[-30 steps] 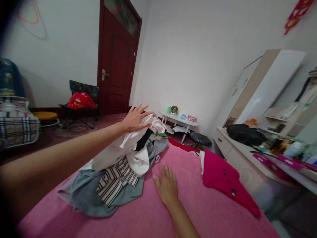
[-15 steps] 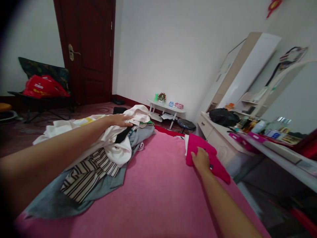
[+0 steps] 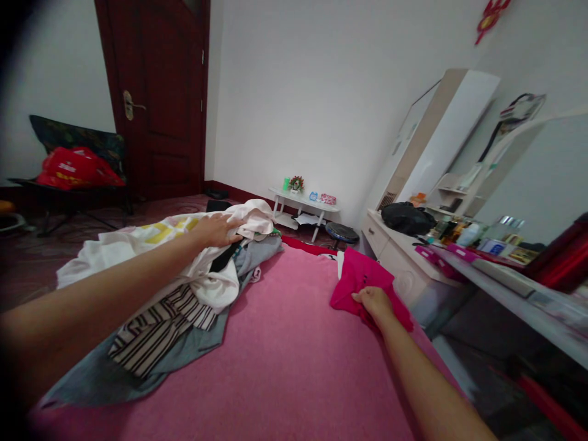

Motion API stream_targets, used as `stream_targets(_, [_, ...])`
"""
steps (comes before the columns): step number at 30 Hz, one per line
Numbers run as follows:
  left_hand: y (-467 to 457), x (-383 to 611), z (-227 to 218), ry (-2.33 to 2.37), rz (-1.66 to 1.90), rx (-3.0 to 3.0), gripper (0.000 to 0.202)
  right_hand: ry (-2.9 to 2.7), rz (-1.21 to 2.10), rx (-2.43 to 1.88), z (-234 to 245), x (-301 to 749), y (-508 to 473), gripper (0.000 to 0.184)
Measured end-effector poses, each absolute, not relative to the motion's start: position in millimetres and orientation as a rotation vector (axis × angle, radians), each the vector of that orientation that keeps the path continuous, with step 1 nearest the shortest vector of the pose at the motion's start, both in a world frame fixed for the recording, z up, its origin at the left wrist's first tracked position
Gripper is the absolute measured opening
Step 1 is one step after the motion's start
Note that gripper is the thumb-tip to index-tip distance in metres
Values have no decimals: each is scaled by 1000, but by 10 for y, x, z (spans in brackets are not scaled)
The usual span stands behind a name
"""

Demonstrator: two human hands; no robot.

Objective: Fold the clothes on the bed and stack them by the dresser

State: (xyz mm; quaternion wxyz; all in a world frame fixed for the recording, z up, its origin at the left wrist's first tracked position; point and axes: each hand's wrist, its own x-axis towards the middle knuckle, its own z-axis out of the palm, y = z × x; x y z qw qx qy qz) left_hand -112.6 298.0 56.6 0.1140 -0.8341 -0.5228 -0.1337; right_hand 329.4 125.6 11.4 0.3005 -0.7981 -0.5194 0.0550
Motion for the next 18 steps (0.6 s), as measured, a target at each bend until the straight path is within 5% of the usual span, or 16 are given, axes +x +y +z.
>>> stream_targets(2, [2869,-1072,567,-1446,-451,-2376,60,-1479,329,-1982,216,2646,1026,24])
stream_targets(5, [2729,-982,605,-1274,-541,-2310,51,-1903,1026,-1460,465,1578,377,14])
stream_targets(9, [2289,-798,569,-1103,-577,-2371,36,-2424,1366,-915,873,805,-385,9])
stream_targets(14, [1146,-679,90,-850,-277,-2919,37,-2033,497,-1494,663,1352,-105,26])
stream_targets(18, [391,-871,-216,-986,-483,-3062,53,-1744,142,-2068,-21,2215,409,73])
